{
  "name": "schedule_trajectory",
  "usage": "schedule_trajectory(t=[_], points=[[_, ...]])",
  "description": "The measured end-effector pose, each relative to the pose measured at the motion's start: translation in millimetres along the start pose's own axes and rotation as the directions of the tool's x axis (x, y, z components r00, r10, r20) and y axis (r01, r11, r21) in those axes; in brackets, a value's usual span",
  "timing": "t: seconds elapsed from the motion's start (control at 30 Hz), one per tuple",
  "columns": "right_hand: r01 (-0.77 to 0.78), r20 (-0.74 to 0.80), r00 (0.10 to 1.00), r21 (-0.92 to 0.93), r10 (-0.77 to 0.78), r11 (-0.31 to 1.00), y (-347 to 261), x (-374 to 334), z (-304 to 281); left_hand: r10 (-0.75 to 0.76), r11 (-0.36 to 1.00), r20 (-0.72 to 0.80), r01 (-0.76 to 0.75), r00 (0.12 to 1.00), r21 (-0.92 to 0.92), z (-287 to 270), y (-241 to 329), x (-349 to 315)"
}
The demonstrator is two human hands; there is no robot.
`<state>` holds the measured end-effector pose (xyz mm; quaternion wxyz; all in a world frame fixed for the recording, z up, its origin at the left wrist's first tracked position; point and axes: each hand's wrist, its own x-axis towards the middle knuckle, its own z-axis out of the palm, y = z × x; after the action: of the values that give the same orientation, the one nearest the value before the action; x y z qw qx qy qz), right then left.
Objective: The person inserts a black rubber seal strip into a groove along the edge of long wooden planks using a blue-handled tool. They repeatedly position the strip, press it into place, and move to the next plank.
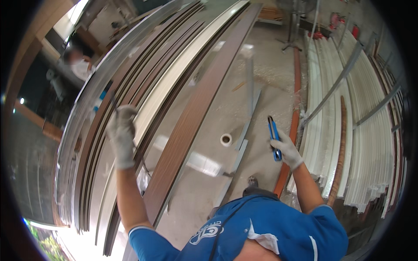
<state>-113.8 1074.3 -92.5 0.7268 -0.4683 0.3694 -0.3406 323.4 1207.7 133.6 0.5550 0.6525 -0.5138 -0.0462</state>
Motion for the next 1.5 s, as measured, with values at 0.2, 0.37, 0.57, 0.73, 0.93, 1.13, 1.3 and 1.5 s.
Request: schedule_trajectory(t=[0.2,0.37,0.57,0.73,0.93,1.13,1.3,1.5], points=[[-0.168,-0.475,0.877,-0.151,0.078,0.974,3,-60,-134,0.012,0.965,0.203,0.042,0.979,-0.257,232,-52,136],[-0.064,-0.715,0.692,0.079,0.101,0.995,12,-80,-178,-0.193,0.897,0.228,0.077,0.954,0.434,328,-162,196],[-0.052,-0.773,0.627,0.083,0.097,0.995,-22,-6,-227,-0.381,0.868,0.337,0.207,0.861,0.450,389,-259,225],[0.064,-0.663,0.749,0.084,0.008,0.994,-85,125,-264,-0.431,0.844,0.338,0.241,0.836,0.480,404,-250,234],[0.220,-0.421,0.906,0.376,-0.045,0.900,-142,298,-297,-0.216,0.790,0.107,0.110,0.970,0.603,419,-214,253],[0.197,-0.187,0.976,0.561,-0.109,0.804,-202,406,-329,-0.094,0.972,0.080,0.073,0.992,0.225,524,-143,367],[0.181,0.086,0.955,0.588,-0.284,0.788,-260,486,-386,-0.034,0.999,0.012,0.034,0.999,0.007,636,-87,415],[0.206,-0.100,0.972,-0.064,-0.212,0.976,-308,562,-456,0.002,0.950,-0.101,0.029,0.995,0.309,705,-97,452]])
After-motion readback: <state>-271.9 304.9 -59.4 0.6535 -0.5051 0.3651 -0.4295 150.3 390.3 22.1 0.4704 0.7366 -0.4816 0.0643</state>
